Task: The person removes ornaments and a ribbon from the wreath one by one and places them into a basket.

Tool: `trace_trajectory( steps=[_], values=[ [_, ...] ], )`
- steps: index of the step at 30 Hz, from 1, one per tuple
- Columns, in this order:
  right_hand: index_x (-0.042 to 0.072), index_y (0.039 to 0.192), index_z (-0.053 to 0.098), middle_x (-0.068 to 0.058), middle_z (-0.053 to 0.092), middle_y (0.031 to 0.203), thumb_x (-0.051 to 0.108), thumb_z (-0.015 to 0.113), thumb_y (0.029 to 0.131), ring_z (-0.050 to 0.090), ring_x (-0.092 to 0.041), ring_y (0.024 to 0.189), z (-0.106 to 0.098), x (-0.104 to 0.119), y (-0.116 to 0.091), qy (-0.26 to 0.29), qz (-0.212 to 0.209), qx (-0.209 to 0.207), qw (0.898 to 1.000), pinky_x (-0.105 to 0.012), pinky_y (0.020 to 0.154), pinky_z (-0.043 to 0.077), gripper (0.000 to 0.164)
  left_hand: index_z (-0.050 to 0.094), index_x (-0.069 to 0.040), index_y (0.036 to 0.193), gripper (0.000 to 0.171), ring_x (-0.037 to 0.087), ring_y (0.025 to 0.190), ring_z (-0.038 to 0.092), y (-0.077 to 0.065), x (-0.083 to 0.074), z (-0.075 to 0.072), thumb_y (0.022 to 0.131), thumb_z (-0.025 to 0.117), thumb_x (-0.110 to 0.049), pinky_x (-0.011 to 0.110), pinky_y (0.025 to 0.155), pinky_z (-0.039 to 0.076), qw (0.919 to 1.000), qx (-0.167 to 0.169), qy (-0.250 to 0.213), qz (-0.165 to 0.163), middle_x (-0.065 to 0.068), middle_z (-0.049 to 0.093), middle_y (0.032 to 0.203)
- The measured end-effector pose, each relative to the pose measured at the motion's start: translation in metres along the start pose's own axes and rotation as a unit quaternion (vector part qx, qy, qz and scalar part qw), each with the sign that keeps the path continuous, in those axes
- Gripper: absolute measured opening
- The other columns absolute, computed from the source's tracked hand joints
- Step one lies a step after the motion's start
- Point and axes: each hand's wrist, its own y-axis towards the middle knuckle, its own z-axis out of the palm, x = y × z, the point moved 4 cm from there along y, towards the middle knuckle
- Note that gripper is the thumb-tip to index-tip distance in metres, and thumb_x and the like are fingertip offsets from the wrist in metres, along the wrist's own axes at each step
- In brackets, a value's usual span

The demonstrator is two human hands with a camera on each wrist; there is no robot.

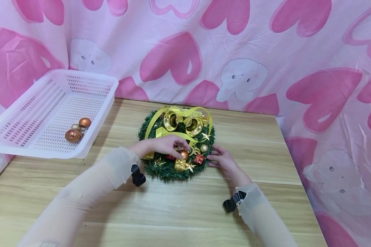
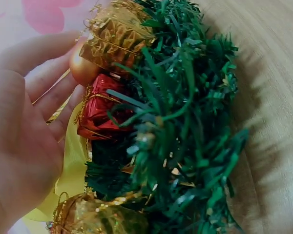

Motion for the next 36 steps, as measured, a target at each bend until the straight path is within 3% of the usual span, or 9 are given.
trace_trajectory(
  steps=[8, 13, 20, 22, 28, 36],
  values=[
    [-0.001, 0.148, 0.011, -0.001, 0.041, 0.105, -0.004, 0.054, 0.088, 0.059, -0.004, 0.08, 0.0, -0.001, 0.0, -0.002, -0.006, 0.005, 1.0, -0.02, 0.075, 0.055, 0.074, 0.063, -0.009, 0.116, 0.037, 0.008, 0.082, 0.054, 0.003, 0.002, 0.001, 0.081, 0.072, -0.019, 0.019, 0.075, 0.046, 0.9998, 0.013, 0.017, 0.0, 0.002, 0.063, 0.107],
    [-0.001, 0.148, 0.011, 0.002, 0.042, 0.103, -0.005, 0.052, 0.088, 0.058, -0.003, 0.079, -0.001, -0.001, 0.001, -0.001, -0.009, 0.005, 1.0, -0.021, 0.077, 0.055, 0.073, 0.062, -0.011, 0.121, 0.039, 0.007, 0.078, 0.048, 0.0, -0.001, 0.0, 0.085, 0.069, -0.022, 0.019, 0.075, 0.043, 0.9977, 0.021, 0.062, 0.017, 0.001, 0.062, 0.102],
    [-0.003, 0.147, 0.01, 0.002, 0.042, 0.101, -0.005, 0.053, 0.087, 0.056, -0.003, 0.079, -0.001, 0.0, 0.001, -0.005, -0.014, 0.006, 1.0, -0.021, 0.077, 0.055, 0.074, 0.056, -0.011, 0.129, 0.044, 0.015, 0.11, 0.053, -0.006, -0.003, 0.0, 0.086, 0.065, -0.01, 0.024, 0.097, 0.043, 0.9928, 0.049, 0.103, 0.036, 0.005, 0.058, 0.125],
    [-0.003, 0.147, 0.01, 0.002, 0.043, 0.101, -0.005, 0.053, 0.087, 0.056, -0.003, 0.078, -0.001, 0.0, 0.001, -0.003, -0.012, 0.006, 1.0, -0.021, 0.076, 0.055, 0.073, 0.056, -0.011, 0.129, 0.045, 0.017, 0.112, 0.053, -0.005, -0.001, 0.001, 0.085, 0.065, -0.009, 0.025, 0.099, 0.043, 0.9922, 0.05, 0.107, 0.038, 0.005, 0.057, 0.127],
    [-0.004, 0.147, 0.01, 0.003, 0.043, 0.101, -0.005, 0.053, 0.088, 0.057, -0.003, 0.079, -0.002, -0.001, 0.002, 0.001, -0.011, 0.006, 1.0, -0.021, 0.076, 0.055, 0.073, 0.058, -0.009, 0.124, 0.04, 0.015, 0.102, 0.056, -0.003, -0.002, 0.001, 0.085, 0.067, -0.014, 0.023, 0.092, 0.045, 0.9904, 0.031, 0.123, 0.055, 0.006, 0.061, 0.116],
    [-0.003, 0.147, 0.011, 0.003, 0.044, 0.103, -0.005, 0.053, 0.088, 0.058, -0.003, 0.08, -0.003, -0.002, 0.002, 0.0, -0.008, 0.001, 1.0, -0.021, 0.077, 0.055, 0.073, 0.058, -0.008, 0.123, 0.042, 0.018, 0.11, 0.057, -0.005, -0.003, -0.008, 0.083, 0.069, -0.016, 0.027, 0.098, 0.044, 0.9951, -0.018, 0.086, 0.045, 0.006, 0.06, 0.123]
  ],
)
